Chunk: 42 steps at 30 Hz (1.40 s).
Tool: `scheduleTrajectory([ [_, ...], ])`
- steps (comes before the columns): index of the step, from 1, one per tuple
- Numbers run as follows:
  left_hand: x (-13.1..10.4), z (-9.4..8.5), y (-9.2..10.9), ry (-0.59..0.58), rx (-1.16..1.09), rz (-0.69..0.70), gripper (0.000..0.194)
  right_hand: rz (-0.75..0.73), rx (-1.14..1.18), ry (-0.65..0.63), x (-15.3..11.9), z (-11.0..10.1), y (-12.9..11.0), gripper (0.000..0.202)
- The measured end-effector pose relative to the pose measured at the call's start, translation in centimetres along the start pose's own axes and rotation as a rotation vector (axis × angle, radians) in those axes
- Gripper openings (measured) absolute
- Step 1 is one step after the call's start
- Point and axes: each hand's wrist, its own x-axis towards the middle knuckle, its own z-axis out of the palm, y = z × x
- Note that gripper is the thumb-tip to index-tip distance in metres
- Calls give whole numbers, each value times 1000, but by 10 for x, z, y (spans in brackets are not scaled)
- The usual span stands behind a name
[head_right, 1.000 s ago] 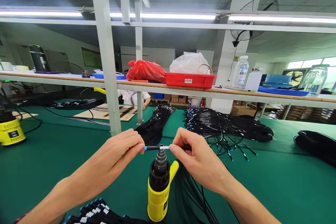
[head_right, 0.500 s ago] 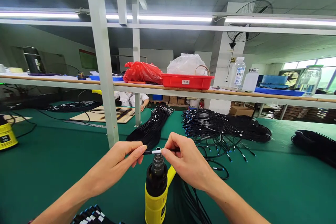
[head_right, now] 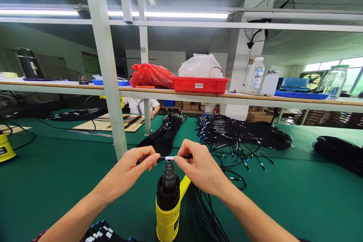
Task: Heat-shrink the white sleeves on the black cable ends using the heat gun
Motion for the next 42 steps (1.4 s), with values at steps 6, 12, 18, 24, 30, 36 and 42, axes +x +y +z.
scheduleTrajectory([
  [6,3,1,-2,4,-10,-4,38,3,-22,12,3,1,2,15],
  [12,5,1,-1,-3,-38,-7,35,11,-21,18,5,2,3,14],
  [18,5,1,-1,12,-14,-7,32,-1,-17,26,7,2,5,14],
  [24,3,-1,-2,26,-33,23,23,-7,-72,-12,5,-3,5,15],
  [30,4,0,-3,22,12,9,38,-45,-127,0,2,-6,6,19],
  [36,5,1,-4,-13,57,21,50,-46,-114,2,2,-5,6,18],
  [42,3,-2,0,-31,35,5,35,-30,-100,12,3,-4,6,14],
])
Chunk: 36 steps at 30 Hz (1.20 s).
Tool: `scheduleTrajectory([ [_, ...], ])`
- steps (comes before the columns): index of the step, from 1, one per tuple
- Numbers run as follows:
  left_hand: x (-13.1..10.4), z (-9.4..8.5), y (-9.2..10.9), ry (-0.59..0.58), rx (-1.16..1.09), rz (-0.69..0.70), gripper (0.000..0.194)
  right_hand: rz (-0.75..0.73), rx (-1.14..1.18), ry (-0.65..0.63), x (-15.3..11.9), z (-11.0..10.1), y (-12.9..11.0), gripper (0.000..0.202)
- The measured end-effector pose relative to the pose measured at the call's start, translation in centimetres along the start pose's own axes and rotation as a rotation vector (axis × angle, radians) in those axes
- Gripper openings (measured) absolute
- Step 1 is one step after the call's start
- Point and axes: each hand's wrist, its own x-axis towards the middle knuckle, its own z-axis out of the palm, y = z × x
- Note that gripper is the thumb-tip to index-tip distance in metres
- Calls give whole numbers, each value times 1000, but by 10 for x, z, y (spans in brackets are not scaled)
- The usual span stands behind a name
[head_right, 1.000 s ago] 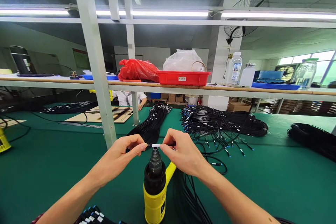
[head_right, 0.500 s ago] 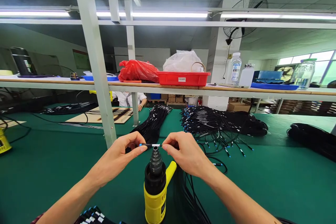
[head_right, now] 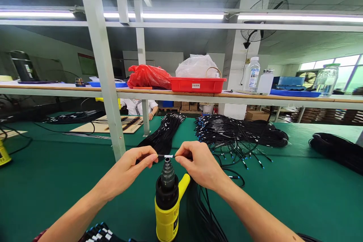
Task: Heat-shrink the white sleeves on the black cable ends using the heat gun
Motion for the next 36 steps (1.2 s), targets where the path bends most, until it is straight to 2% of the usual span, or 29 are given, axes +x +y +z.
scheduleTrajectory([
  [5,-1,0,-1,20,-22,3,29,11,8,0,0,0,1,14],
  [13,0,1,-4,42,-51,-21,47,-22,-37,-8,0,-1,1,20],
  [21,0,2,-4,60,-80,14,24,3,19,8,0,1,3,13],
  [26,1,1,-7,91,-65,46,16,15,19,10,1,2,3,11],
  [28,0,1,-7,77,-51,55,19,18,-12,-5,1,1,2,14],
  [33,0,3,-10,59,24,48,46,15,-117,-80,-2,-3,-2,28],
  [36,1,4,-9,64,25,38,46,2,-120,-65,-4,-2,-2,27],
])
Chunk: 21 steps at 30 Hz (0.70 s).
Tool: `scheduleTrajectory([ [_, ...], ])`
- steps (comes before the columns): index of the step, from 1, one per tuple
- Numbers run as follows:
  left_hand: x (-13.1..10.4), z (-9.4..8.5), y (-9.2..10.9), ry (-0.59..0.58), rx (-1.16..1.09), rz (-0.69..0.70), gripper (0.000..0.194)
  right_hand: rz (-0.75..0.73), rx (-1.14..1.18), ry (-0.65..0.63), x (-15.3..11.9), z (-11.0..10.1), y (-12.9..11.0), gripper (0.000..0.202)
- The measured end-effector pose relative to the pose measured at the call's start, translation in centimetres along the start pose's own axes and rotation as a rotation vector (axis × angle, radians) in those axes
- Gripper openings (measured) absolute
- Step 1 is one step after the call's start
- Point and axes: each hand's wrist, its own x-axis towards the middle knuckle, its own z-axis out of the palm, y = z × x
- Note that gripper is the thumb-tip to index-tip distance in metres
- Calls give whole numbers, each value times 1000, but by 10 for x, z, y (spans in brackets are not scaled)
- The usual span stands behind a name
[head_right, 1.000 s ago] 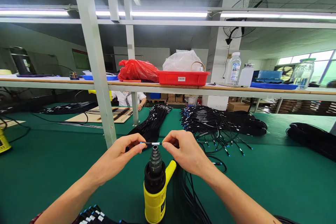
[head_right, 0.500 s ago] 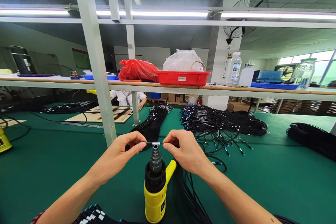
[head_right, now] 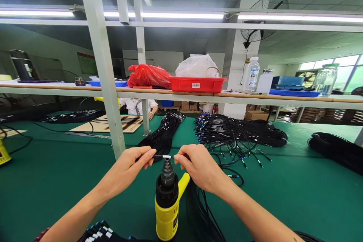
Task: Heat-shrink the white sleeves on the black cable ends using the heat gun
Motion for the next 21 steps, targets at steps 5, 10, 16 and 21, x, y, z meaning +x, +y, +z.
scheduleTrajectory([
  [5,-2,0,2,35,-31,7,24,7,75,69,3,4,3,16],
  [10,-2,0,-2,45,-22,3,28,1,7,39,2,2,2,20],
  [16,0,2,-5,54,-36,-9,45,-51,-15,-7,-4,-2,1,27],
  [21,-2,4,-3,0,-60,-28,50,-46,27,13,-4,-2,1,25],
])
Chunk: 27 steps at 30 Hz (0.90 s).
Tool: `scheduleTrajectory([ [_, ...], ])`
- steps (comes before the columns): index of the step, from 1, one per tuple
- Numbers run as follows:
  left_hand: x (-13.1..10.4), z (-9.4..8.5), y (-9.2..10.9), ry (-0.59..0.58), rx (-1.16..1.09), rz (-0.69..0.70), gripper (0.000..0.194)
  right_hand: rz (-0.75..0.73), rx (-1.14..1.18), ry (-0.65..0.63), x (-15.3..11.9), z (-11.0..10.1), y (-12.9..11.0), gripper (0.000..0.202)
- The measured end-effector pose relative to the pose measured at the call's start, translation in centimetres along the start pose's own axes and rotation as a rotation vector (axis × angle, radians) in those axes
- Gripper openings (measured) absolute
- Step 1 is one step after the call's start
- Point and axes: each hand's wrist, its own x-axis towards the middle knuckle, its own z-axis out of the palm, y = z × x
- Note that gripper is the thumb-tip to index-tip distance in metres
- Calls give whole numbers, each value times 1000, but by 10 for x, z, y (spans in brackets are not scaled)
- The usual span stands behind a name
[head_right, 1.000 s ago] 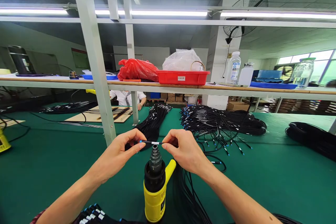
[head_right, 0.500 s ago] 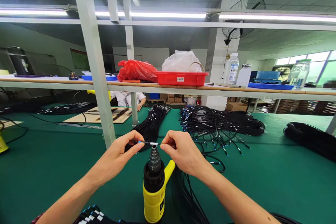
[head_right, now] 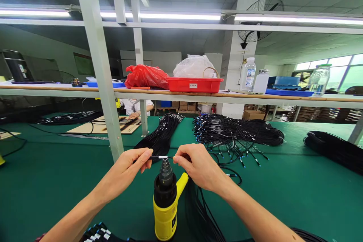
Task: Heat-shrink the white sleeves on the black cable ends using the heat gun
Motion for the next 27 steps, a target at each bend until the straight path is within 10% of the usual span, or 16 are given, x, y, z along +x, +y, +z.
scheduleTrajectory([
  [10,3,-1,3,47,-50,24,18,20,96,73,6,6,8,13],
  [20,2,-1,0,-12,-6,-14,54,24,8,-51,2,1,2,33],
  [27,2,-1,1,26,-40,61,22,29,87,11,4,4,7,17],
])
